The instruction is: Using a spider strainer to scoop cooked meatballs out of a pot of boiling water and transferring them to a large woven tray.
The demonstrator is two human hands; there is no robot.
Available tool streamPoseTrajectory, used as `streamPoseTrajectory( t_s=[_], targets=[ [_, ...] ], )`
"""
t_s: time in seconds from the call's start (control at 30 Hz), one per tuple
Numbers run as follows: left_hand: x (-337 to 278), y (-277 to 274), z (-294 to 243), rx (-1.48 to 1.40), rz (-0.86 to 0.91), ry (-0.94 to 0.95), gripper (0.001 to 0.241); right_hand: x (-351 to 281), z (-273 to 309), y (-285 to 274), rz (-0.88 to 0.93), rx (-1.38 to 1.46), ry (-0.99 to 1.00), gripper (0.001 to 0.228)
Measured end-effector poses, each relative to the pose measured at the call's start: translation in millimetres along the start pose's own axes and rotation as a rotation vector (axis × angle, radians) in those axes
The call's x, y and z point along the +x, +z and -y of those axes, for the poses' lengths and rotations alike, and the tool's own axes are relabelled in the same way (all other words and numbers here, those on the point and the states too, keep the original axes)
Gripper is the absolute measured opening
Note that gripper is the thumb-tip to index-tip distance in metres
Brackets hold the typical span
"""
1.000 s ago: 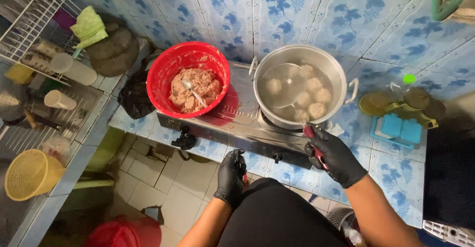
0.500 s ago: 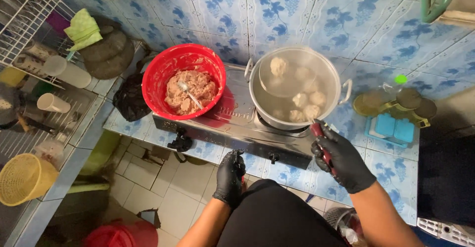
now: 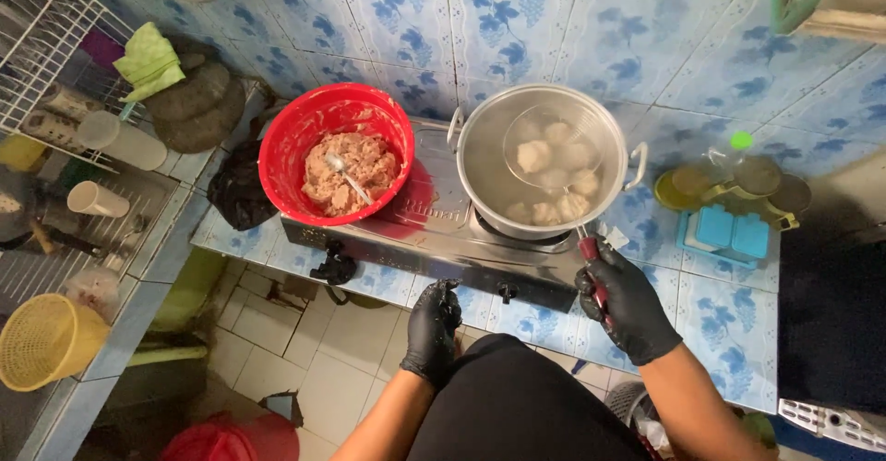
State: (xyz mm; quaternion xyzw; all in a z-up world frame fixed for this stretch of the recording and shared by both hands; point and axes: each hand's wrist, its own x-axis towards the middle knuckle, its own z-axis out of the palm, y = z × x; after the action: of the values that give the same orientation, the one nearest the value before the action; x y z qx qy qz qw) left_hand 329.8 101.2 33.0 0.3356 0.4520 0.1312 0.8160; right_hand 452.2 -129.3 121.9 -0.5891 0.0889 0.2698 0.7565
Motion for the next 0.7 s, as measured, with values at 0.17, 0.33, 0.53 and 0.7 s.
streamPoseTrajectory(
  t_s=[0.17,0.33,0.53,0.7],
  targets=[
    [-5.3,4.0,-1.5,0.025,0.011,-0.022,0.017,-11.5,2.5,-2.3,0.011,0.059,0.050,0.055],
    [2.0,5.0,6.0,-0.019,0.006,-0.019,0.015,-1.5,-3.4,-12.6,0.057,0.017,0.047,0.050],
    [3.0,5.6,9.5,-0.030,0.018,-0.033,0.015,-33.9,17.1,8.1,0.011,-0.006,-0.027,0.053],
    [25.8,-2.9,28.5,0.009,0.011,-0.056,0.017,-50.7,33.4,17.6,-0.012,0.033,-0.114,0.056]
  ],
)
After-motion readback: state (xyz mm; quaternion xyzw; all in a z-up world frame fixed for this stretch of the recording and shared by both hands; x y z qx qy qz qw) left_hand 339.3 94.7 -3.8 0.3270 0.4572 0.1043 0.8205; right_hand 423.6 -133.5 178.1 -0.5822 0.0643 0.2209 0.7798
